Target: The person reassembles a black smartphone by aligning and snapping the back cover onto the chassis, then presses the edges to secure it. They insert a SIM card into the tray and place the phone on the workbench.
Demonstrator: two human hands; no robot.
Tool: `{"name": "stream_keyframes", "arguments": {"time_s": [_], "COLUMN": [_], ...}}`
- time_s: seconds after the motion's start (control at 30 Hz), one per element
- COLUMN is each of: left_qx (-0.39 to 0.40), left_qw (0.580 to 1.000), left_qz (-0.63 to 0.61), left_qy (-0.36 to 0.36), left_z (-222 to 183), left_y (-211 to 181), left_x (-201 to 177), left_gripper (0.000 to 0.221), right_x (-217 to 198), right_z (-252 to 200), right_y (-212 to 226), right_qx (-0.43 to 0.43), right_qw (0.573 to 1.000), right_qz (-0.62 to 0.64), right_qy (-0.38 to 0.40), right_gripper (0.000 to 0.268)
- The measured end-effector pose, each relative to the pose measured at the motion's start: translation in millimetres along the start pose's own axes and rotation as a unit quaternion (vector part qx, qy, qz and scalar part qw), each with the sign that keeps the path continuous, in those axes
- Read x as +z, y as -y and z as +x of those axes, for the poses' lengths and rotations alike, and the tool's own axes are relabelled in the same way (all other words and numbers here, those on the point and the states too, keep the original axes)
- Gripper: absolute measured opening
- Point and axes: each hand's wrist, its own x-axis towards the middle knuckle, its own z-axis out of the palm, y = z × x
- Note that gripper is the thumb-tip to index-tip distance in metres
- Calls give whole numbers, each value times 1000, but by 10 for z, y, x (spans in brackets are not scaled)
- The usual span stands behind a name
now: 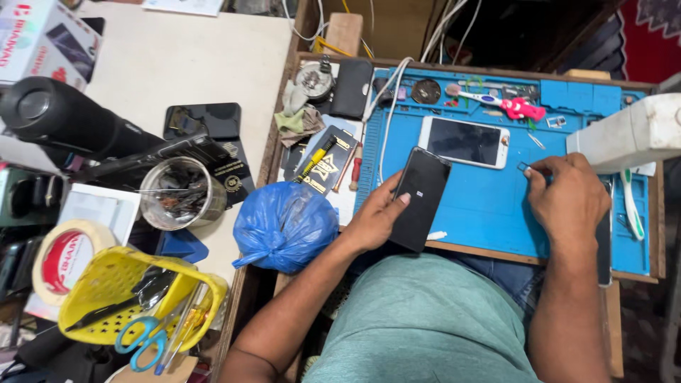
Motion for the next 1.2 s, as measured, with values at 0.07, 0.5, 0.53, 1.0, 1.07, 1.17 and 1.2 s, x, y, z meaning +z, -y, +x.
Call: {"name": "stream_keyframes", "arguments": {"time_s": [0.07, 0.5, 0.53, 1.0, 1.07, 1.17, 1.2], "left_qx": [28, 45, 56, 97, 136, 147, 147], "left_qw": [996, 960, 950, 773, 765, 764, 768], "left_qz": [87, 256, 287, 621, 622, 622, 617], "left_qy": [-5, -101, -107, -92, -96, -92, -91], "left_z": [-70, -111, -120, -183, -176, -185, -188], "left_y": [-53, -406, -412, -376, -357, -338, -336], "left_x": [66, 212, 222, 350, 331, 312, 307], "left_gripper": [56, 53, 54, 85, 84, 82, 81], "right_x": [-31, -61, -73, -101, -44, 41, 67], "right_z": [-17, 50, 43, -140, -165, -237, -242], "right_y": [-40, 21, 38, 48, 81, 194, 243], "right_qx": [19, 55, 59, 49, 41, 39, 42], "right_qw": [999, 986, 982, 948, 934, 904, 897], "right_qz": [7, 148, 170, 313, 353, 421, 433], "right_qy": [30, 58, 54, 23, 31, 70, 80], "right_gripper": [13, 11, 12, 20, 19, 27, 24]}}
